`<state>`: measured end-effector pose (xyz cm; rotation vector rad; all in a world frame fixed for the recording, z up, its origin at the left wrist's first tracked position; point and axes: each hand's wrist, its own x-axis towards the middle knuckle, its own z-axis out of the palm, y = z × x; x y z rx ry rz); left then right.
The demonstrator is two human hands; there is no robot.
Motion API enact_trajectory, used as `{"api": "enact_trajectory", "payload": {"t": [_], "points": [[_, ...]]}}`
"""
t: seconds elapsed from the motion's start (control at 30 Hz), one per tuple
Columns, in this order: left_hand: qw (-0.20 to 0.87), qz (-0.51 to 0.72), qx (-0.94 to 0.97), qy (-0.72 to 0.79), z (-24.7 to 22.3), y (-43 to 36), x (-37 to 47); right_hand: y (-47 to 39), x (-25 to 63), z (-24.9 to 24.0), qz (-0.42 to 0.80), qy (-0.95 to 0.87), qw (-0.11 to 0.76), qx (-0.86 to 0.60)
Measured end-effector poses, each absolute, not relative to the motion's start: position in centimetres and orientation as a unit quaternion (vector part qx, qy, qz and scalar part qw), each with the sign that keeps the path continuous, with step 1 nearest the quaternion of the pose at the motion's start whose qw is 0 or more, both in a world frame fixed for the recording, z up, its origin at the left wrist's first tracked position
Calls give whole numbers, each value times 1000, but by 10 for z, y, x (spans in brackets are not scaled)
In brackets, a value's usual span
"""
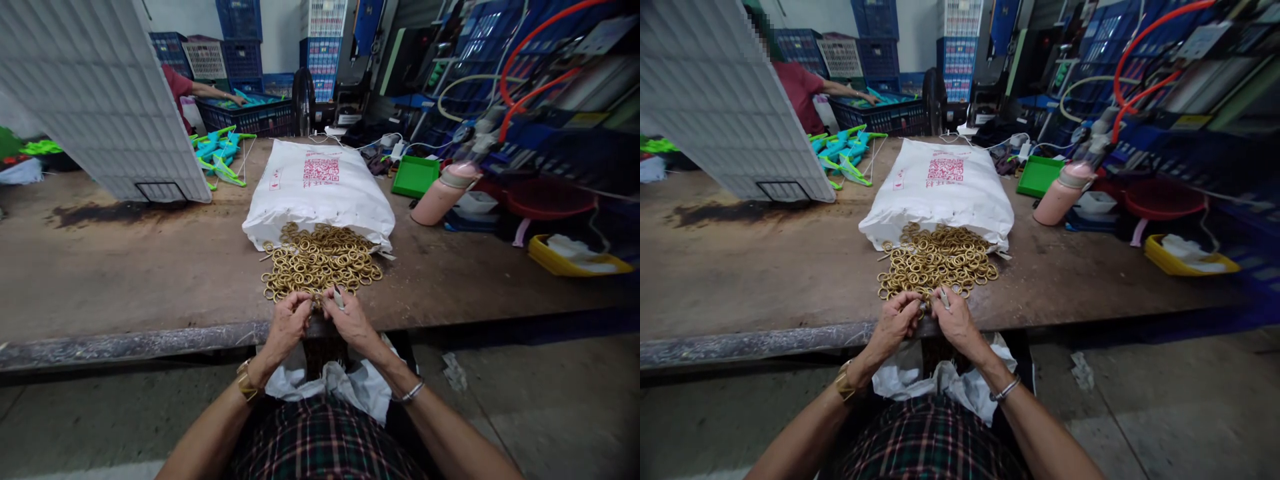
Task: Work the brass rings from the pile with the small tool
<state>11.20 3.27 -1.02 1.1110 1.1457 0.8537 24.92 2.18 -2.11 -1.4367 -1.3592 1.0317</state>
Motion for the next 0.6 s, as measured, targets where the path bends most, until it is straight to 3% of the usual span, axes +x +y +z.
{"api": "enact_trajectory", "payload": {"t": [0.3, 0.43, 0.6], "points": [[619, 371, 491, 489, -13, 35, 115, 21, 243, -19, 492, -485, 453, -563], [573, 384, 523, 501, -13, 35, 113, 23, 243, -19, 424, -530, 434, -593], [431, 408, 638, 491, -12, 35, 110, 22, 246, -15, 310, -619, 414, -591]]}}
